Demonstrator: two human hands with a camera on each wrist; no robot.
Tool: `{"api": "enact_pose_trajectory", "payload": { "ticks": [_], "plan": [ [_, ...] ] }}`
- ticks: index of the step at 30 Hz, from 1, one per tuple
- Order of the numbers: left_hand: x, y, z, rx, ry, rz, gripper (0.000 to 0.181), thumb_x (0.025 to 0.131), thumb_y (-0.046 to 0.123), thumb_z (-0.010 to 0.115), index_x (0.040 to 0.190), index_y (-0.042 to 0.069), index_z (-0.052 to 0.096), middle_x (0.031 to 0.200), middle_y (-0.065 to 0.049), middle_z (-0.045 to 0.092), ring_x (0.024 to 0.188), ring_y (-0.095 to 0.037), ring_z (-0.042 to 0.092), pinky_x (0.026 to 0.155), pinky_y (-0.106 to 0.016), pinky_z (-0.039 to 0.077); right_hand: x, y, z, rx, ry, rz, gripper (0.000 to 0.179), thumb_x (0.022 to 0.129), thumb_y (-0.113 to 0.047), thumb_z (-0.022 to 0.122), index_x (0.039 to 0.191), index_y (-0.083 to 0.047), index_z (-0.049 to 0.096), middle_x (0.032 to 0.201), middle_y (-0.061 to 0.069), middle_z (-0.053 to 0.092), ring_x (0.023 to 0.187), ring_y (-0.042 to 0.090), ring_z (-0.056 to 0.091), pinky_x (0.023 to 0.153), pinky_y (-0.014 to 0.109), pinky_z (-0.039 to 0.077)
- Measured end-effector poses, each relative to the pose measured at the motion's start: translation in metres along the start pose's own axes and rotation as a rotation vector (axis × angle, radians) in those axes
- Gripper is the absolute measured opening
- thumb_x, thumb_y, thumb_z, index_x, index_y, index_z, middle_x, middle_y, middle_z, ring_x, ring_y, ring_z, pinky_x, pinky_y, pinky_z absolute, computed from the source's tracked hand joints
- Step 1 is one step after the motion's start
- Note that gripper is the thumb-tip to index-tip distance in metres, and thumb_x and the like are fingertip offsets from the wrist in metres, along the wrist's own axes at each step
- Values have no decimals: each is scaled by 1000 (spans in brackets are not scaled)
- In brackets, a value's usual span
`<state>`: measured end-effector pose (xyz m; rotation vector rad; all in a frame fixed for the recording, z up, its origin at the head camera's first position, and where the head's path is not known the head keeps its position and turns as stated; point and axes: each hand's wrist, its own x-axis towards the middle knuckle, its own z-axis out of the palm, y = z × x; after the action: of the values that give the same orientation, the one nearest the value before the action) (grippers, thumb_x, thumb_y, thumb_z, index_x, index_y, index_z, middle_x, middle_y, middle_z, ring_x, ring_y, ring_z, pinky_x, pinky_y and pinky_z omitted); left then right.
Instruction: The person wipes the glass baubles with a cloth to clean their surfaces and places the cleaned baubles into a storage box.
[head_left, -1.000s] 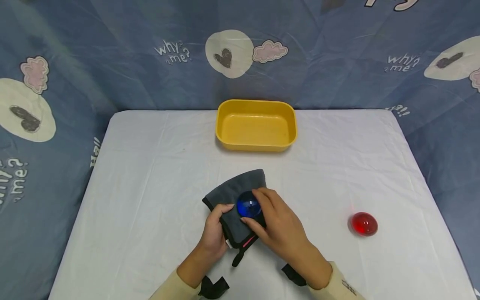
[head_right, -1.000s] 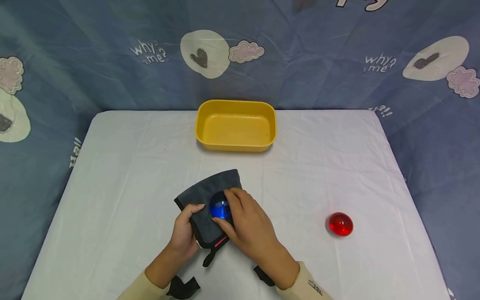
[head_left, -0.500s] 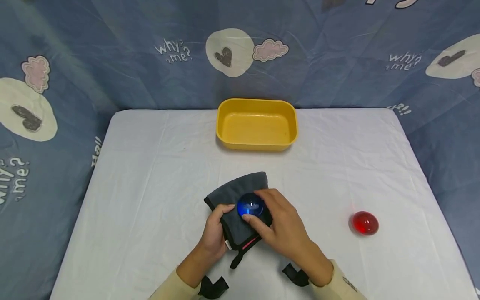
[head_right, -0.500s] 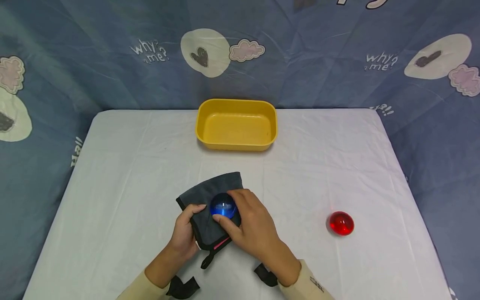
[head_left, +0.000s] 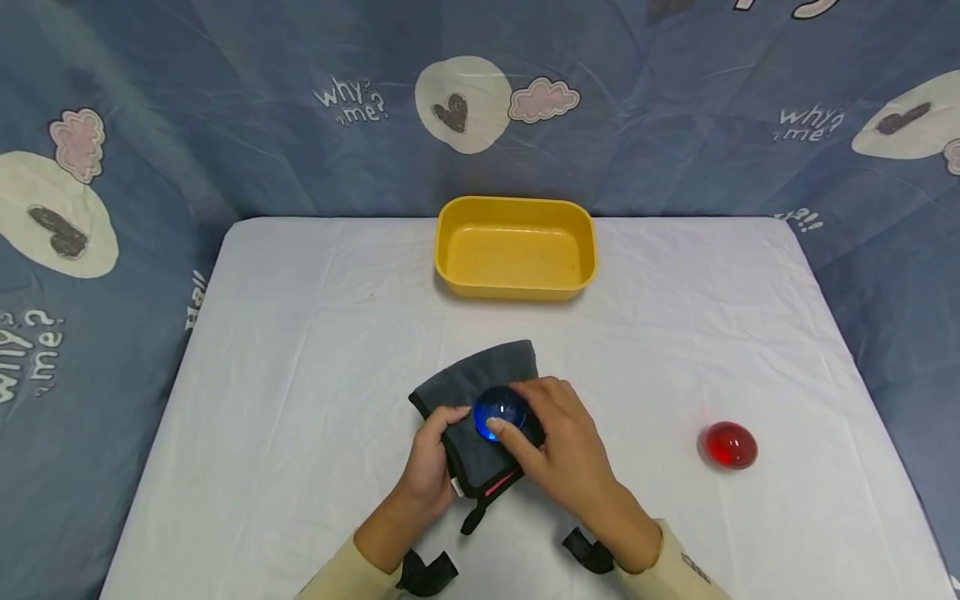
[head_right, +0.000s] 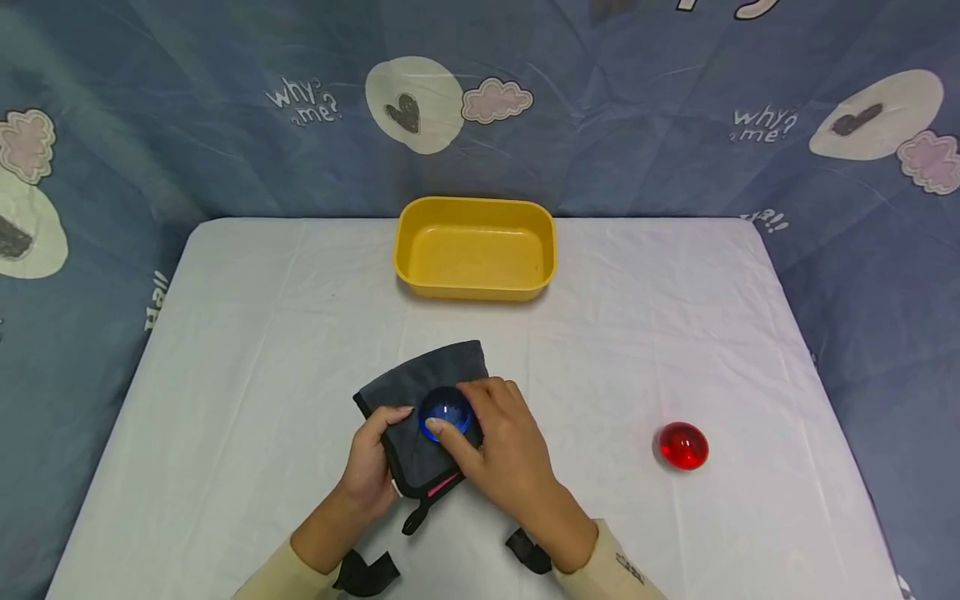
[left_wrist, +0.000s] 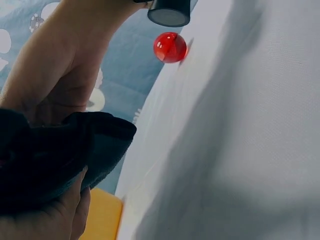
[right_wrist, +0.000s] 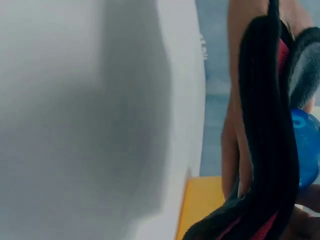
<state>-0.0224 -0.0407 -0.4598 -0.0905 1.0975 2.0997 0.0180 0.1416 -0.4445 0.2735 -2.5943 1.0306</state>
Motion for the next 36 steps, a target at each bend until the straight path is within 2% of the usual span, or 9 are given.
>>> {"api": "enact_pose_trajectory", "payload": {
  "ticks": [6, 10, 15, 22, 25, 30, 33, 36],
  "plan": [
    [1, 2, 2, 3, 60, 4, 50, 102, 25, 35, 139, -7, 43, 118, -6, 65, 103, -13, 69, 88, -29, 59, -4, -2, 5, -80, 28, -152, 67, 103, -51, 60, 143, 2, 57, 133, 20, 57, 120, 34, 60, 100, 49, 54],
    [2, 2, 3, 1, 88, 14, 52, 102, 26, 36, 142, -8, 42, 122, -6, 63, 106, -13, 67, 88, -28, 59, -5, 0, 9, -126, 49, -199, 62, 102, -47, 63, 142, 0, 57, 134, 21, 57, 119, 36, 60, 100, 50, 54],
    [3, 1, 4, -4, 74, 16, 54, 102, 25, 35, 142, -10, 40, 121, -6, 63, 107, -12, 66, 90, -27, 58, -5, 4, 12, -137, 81, -216, 59, 101, -43, 66, 136, 3, 58, 130, 22, 57, 115, 35, 61, 97, 49, 55],
    [0, 1, 7, 8, 66, 1, 56, 102, 25, 35, 146, -9, 35, 129, -9, 58, 111, -13, 64, 95, -27, 55, -4, 7, 9, -73, 44, -151, 62, 98, -47, 70, 132, 3, 59, 124, 17, 58, 110, 29, 64, 93, 43, 58],
    [0, 1, 8, 12, 67, -8, 56, 102, 26, 35, 146, -9, 36, 129, -9, 58, 110, -13, 64, 95, -28, 55, -3, 9, 9, -24, 54, -114, 62, 97, -50, 71, 130, 1, 61, 119, 13, 61, 107, 26, 64, 90, 41, 58],
    [0, -1, 8, 14, 66, -10, 48, 102, 26, 36, 136, -6, 45, 119, -5, 64, 104, -12, 67, 91, -28, 57, -3, 11, 8, 37, 72, -52, 59, 96, -56, 69, 122, -3, 65, 111, 8, 65, 102, 22, 60, 86, 39, 55],
    [1, -3, 8, 14, 55, -15, 44, 102, 26, 36, 131, -4, 48, 115, -4, 65, 102, -12, 68, 89, -28, 58, -3, 12, 8, 62, 73, -12, 54, 96, -53, 71, 117, -4, 67, 107, 6, 66, 100, 21, 59, 83, 39, 54],
    [2, -4, 8, 18, 56, -28, 46, 102, 26, 35, 133, -6, 47, 117, -5, 63, 103, -12, 68, 90, -29, 58, -3, 12, 8, 69, 66, 24, 46, 95, -46, 75, 114, -4, 69, 105, 5, 67, 99, 21, 57, 81, 39, 54]
  ]
}}
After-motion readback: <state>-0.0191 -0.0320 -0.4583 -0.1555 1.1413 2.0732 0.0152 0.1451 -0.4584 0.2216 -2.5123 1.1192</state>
